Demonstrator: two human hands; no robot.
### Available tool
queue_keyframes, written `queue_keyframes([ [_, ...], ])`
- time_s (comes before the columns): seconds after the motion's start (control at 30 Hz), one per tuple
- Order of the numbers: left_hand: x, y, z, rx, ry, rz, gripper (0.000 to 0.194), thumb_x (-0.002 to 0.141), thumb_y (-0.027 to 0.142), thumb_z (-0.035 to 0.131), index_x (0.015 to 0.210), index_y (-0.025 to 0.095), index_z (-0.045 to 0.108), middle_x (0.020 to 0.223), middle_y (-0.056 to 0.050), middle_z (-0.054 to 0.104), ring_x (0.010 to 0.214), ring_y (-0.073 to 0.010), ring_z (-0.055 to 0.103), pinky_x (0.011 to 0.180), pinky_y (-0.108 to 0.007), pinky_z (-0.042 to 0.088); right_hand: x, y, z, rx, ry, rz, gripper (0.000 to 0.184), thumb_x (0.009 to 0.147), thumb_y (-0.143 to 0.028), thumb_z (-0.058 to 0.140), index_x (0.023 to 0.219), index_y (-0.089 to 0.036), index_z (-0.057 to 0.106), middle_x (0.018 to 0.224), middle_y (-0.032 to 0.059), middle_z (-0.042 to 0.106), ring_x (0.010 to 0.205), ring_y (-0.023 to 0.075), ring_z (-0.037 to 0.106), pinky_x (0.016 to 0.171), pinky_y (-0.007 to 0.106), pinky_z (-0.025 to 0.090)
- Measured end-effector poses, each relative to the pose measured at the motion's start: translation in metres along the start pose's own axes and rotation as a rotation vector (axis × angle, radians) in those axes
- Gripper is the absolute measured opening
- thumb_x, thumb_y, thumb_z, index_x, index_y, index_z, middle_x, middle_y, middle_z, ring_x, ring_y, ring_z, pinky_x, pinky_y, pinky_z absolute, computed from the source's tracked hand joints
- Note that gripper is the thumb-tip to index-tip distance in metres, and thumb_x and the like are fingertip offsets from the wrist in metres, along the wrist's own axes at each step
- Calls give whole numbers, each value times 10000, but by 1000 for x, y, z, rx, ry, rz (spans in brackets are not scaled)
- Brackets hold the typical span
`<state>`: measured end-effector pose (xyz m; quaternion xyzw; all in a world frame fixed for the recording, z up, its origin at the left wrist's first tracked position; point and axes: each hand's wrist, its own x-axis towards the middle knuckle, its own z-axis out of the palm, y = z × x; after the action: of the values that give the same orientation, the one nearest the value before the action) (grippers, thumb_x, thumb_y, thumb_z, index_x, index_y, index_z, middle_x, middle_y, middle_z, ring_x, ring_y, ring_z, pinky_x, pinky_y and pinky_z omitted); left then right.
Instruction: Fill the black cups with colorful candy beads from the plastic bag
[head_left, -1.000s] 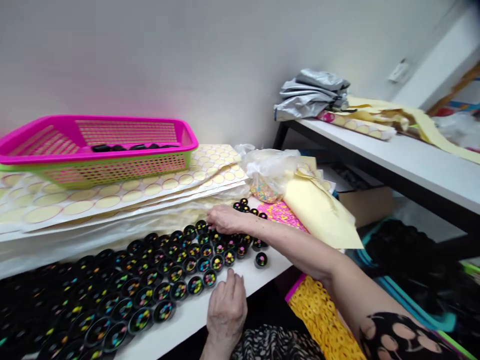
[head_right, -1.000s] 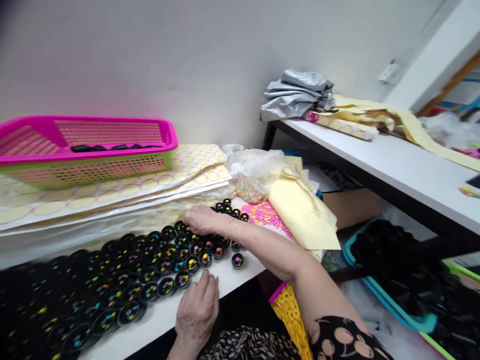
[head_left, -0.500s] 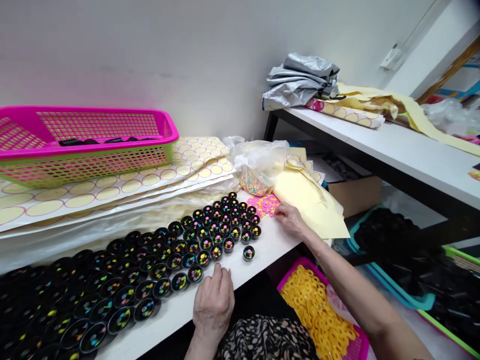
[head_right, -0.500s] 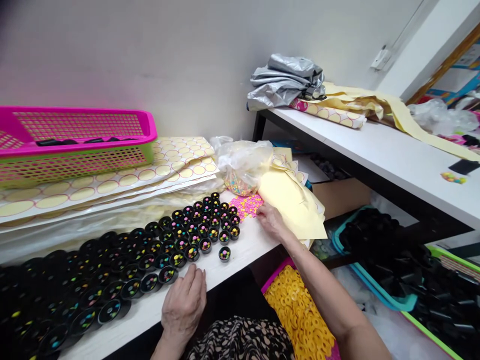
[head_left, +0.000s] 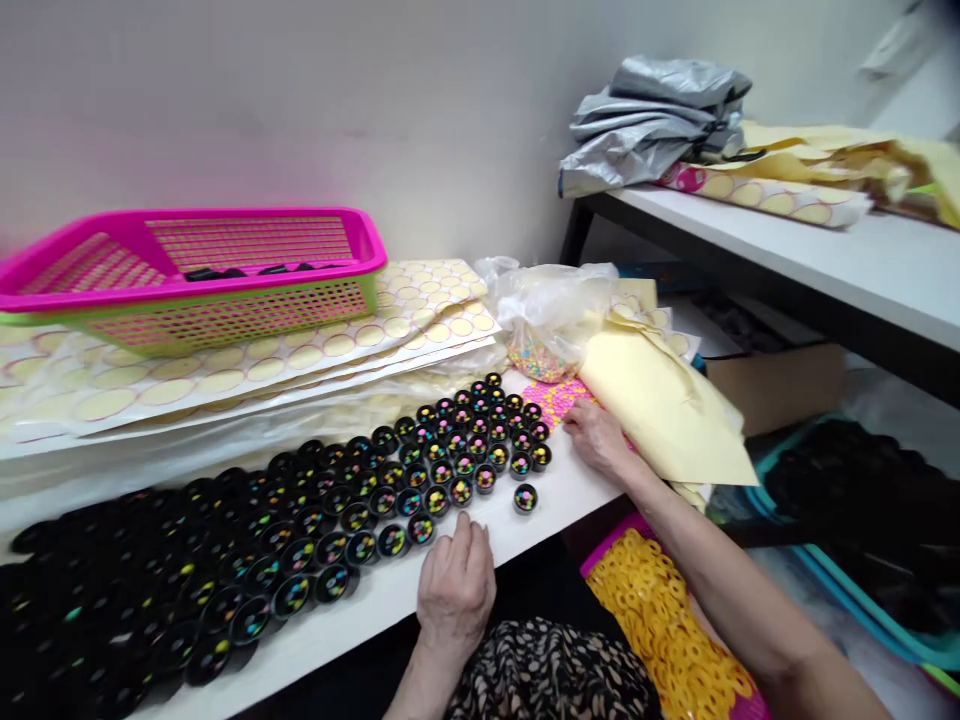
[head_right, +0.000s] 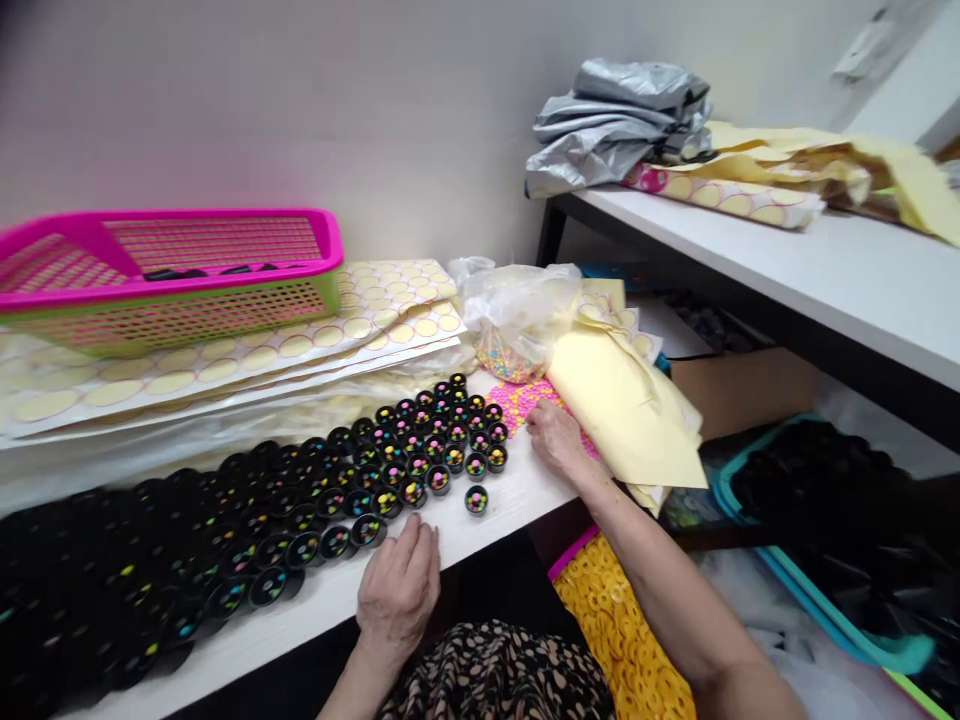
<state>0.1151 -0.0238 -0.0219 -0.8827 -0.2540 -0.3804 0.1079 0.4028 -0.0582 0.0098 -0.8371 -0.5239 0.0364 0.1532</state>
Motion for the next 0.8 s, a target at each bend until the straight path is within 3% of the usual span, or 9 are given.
queue_keyframes([
  [0.23,-3,3,-6,34,-70,-55,207,747,136,624,950,108,595,1022,-133,649,666,-177,504,588,-322,403,1,4,8,-72,13,-35,146,796,-142,442,723,-165,566,824,65,563,760,165,509,646,272,311],
  [0.37,-1,2,-7,28,-73,-49,202,750,147,629,945,109,596,1012,-133,652,674,-175,511,597,-321,411,-11,-8,3,27,36,-61,146,821,-157,412,725,-180,520,792,61,556,722,165,500,647,276,326],
  [0.5,-1,0,-3,28,-53,-33,205,751,161,635,947,117,597,1026,-133,651,646,-165,499,591,-317,404,-24,-19,-3,141,-68,85,117,795,-188,451,700,-191,519,714,37,568,648,153,491,585,264,306],
  [0.57,-1,0,-2,34,-43,-28,200,751,167,636,942,121,598,1021,-128,654,642,-164,497,586,-313,399,-26,-18,-4,198,-102,118,120,776,-199,472,673,-189,532,699,34,582,650,150,500,580,259,303],
  [0.8,-1,0,-1,45,-47,-24,229,734,172,656,949,115,601,1026,-125,654,639,-160,492,606,-314,405,-22,0,4,462,-45,116,128,733,-220,493,653,-168,577,663,13,586,652,148,519,612,258,357],
])
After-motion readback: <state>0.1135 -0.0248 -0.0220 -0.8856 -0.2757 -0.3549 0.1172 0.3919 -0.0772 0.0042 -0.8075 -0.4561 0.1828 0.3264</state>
